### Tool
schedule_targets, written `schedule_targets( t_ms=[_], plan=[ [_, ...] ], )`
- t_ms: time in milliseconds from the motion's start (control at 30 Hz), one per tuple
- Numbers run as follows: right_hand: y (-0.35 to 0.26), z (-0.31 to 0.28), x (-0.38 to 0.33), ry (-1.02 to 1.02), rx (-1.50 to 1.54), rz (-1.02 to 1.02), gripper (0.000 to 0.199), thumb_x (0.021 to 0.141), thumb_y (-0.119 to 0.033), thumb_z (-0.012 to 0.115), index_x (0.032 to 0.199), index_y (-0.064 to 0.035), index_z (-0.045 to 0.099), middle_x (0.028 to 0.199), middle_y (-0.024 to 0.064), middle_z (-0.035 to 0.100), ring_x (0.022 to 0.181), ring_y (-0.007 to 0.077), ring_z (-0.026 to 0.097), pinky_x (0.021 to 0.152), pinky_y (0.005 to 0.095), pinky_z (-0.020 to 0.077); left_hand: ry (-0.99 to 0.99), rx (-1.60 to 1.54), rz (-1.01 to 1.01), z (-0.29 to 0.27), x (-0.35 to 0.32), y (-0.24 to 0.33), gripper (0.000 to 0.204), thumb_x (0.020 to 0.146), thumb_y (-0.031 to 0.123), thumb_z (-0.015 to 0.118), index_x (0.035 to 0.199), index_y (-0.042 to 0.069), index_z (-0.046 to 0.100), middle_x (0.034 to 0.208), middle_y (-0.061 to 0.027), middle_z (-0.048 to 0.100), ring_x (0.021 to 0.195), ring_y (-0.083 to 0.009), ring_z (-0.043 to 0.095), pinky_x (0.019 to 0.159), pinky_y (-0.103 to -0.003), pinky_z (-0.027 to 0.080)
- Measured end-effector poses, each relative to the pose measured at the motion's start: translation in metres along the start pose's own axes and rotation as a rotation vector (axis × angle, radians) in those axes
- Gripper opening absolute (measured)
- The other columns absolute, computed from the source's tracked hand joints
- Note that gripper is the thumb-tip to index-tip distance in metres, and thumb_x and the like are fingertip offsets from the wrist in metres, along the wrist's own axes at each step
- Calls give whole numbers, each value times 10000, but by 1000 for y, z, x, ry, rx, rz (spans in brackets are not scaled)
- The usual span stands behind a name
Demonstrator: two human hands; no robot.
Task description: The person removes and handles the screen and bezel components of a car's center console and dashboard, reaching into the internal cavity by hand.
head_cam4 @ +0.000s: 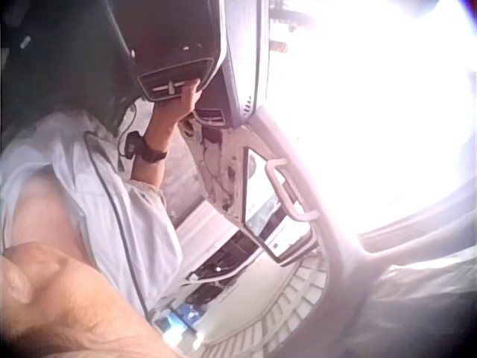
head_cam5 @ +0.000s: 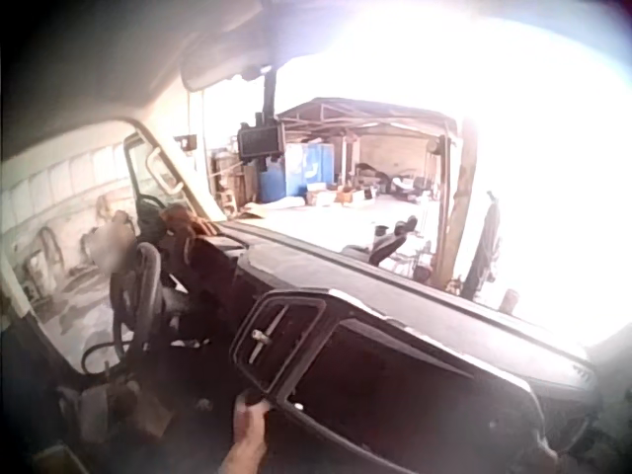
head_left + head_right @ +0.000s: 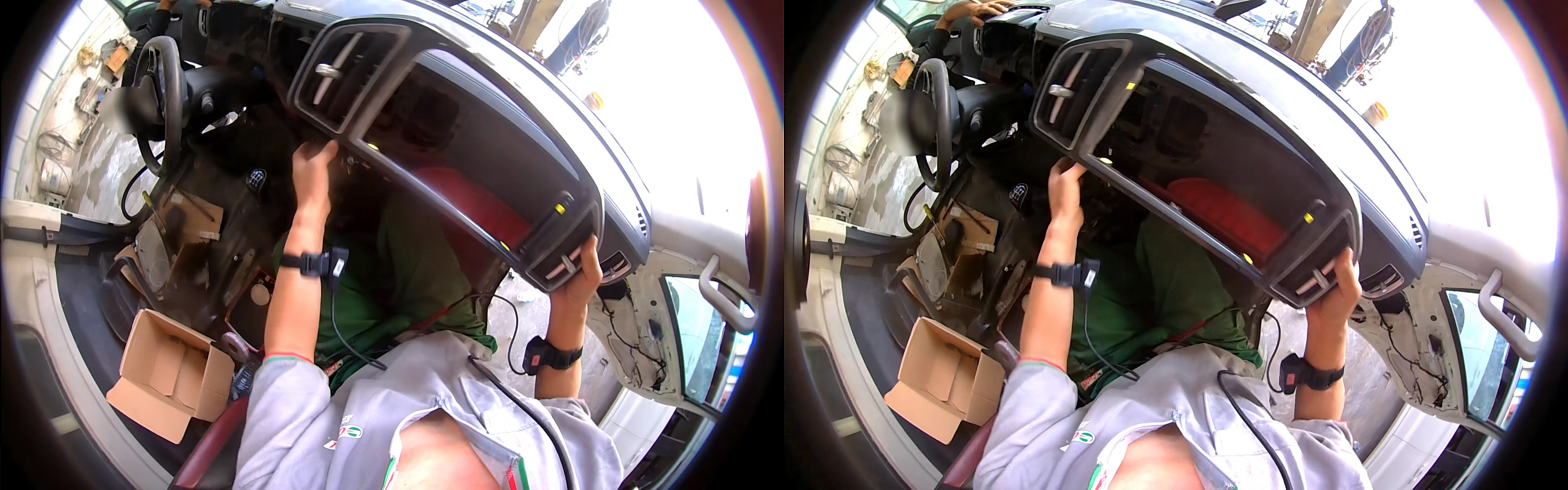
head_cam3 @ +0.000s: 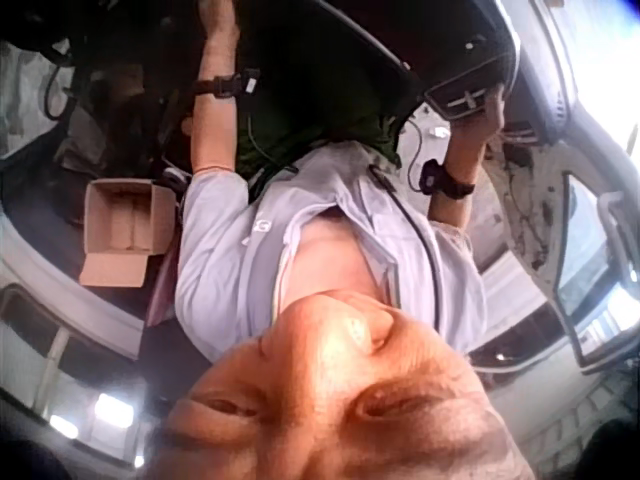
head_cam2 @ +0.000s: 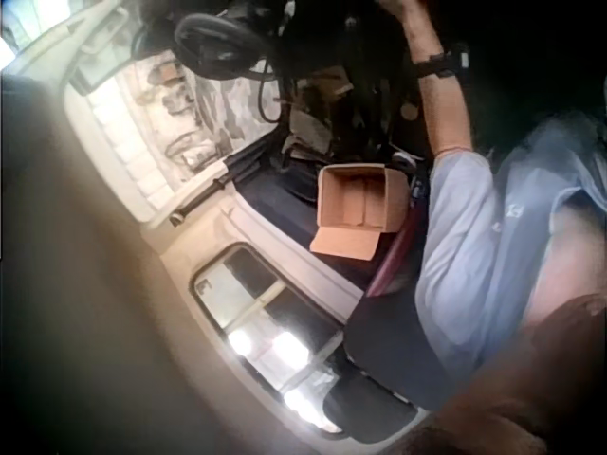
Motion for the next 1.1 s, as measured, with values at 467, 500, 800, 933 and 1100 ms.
schedule_targets(
  t_ms=[467, 500, 800, 933, 1100],
  plan=[
    [105, 178, 99, -219, -150, -20, 652, 883, -181, 853, 1425, -15, 533, 1132, 21, 662, 993, 115, 614, 905, 266, 494, -197, -474, -45, 10, -19, 52, 443, 1063, 259, 590, 1385, -35, 512, 1351, -186, 624, 1166, -329, 675, 976, -447, 562],
    [108, 180, 101, -213, -161, -21, 654, 882, -188, 855, 1424, -15, 532, 1140, 25, 663, 1004, 120, 617, 910, 269, 495, -211, -466, -53, 9, -10, 49, 436, 1061, 258, 593, 1377, -34, 522, 1348, -184, 626, 1161, -327, 677, 971, -445, 565],
    [122, 184, 109, -158, -241, -34, 644, 900, -179, 837, 1439, -23, 521, 1136, 11, 657, 1012, 109, 601, 932, 271, 479, -245, -472, -80, 8, 31, 41, 389, 1055, 241, 594, 1335, -29, 574, 1294, -163, 672, 1112, -293, 693, 954, -429, 581],
    [124, 180, 109, -140, -273, -53, 641, 907, -161, 824, 1451, -25, 513, 1098, -19, 635, 962, 71, 576, 890, 238, 456, -259, -467, -72, 8, 39, 40, 400, 1055, 240, 595, 1353, -25, 564, 1304, -164, 671, 1106, -278, 696, 922, -398, 587],
    [122, 180, 108, -128, -351, -47, 691, 893, -182, 841, 1470, -27, 493, 1093, -19, 622, 953, 73, 577, 870, 233, 462, -285, -483, -72, 8, 43, 36, 416, 1053, 240, 599, 1376, -18, 554, 1305, -166, 677, 1100, -272, 700, 912, -386, 585]
  ],
)
Point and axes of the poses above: each hand's wrist, its own x-axis towards the middle knuckle, its own z-axis out of the palm, y = z × x, the point moved 6 cm from there along x, towards the middle knuckle
